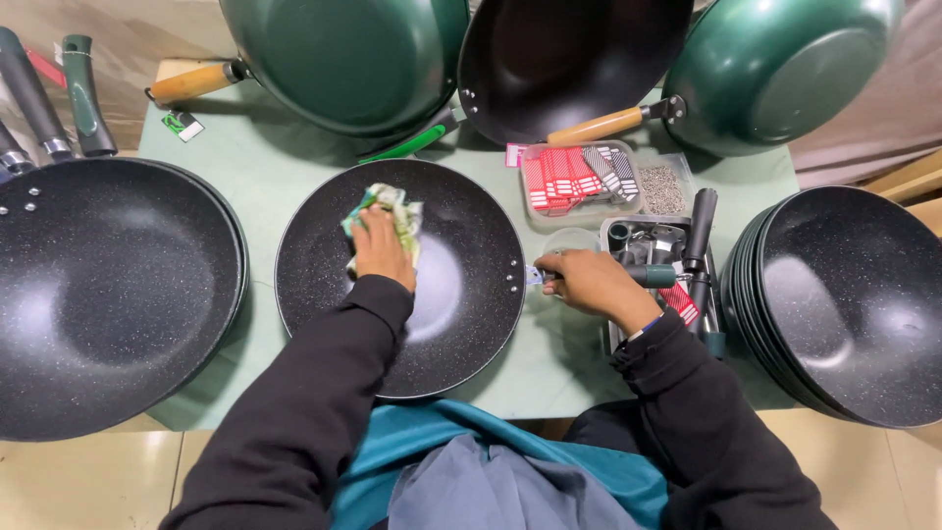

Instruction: Assembling handles onto woks using a screwdriver and screws, followed by wiping the surface.

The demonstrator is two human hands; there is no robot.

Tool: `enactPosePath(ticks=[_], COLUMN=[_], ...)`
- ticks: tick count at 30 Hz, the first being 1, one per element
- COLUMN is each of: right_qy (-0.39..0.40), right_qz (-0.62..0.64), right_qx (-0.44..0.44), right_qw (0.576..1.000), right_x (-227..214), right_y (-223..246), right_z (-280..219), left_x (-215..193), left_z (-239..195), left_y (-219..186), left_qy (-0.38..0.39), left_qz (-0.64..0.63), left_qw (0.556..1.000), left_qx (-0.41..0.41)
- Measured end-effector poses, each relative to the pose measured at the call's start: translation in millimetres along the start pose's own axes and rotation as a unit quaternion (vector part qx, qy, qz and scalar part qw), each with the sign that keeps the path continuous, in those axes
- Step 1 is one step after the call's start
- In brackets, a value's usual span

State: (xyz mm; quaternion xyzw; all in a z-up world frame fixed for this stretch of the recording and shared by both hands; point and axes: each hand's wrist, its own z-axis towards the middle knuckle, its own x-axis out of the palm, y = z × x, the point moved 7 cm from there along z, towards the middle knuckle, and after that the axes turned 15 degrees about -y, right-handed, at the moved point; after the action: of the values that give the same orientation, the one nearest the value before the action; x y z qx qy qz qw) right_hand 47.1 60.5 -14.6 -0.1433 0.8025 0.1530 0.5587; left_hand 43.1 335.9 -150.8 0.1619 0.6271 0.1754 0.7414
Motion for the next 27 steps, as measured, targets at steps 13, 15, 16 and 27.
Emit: enactPosePath(ticks=[13, 15, 16, 27], right_qy=[-0.004, -0.007, -0.010, -0.022], right_qz=[-0.012, -0.015, -0.018, -0.022], right_qx=[0.001, -0.004, -0.009, -0.021], right_qw=[1.000, 1.000, 1.000, 0.999], right_x=[9.0, 11.7, 13.1, 11.6], right_y=[-6.4, -8.4, -9.0, -6.5], right_z=[5.7, 8.3, 9.2, 6.2], left_x=[-11.7, -33.1, -49.1, -68.7], left_z=[-109.0, -94.0, -87.3, -9.4], left_y=[-99.0, -94.4, -92.3, -22.7], left_qy=[0.129, 0.062, -0.006, 0.069], left_qz=[-0.258, -0.280, -0.301, -0.224], left_qw=[0.946, 0.943, 0.936, 0.964], left_qx=[0.148, 0.167, 0.185, 0.128])
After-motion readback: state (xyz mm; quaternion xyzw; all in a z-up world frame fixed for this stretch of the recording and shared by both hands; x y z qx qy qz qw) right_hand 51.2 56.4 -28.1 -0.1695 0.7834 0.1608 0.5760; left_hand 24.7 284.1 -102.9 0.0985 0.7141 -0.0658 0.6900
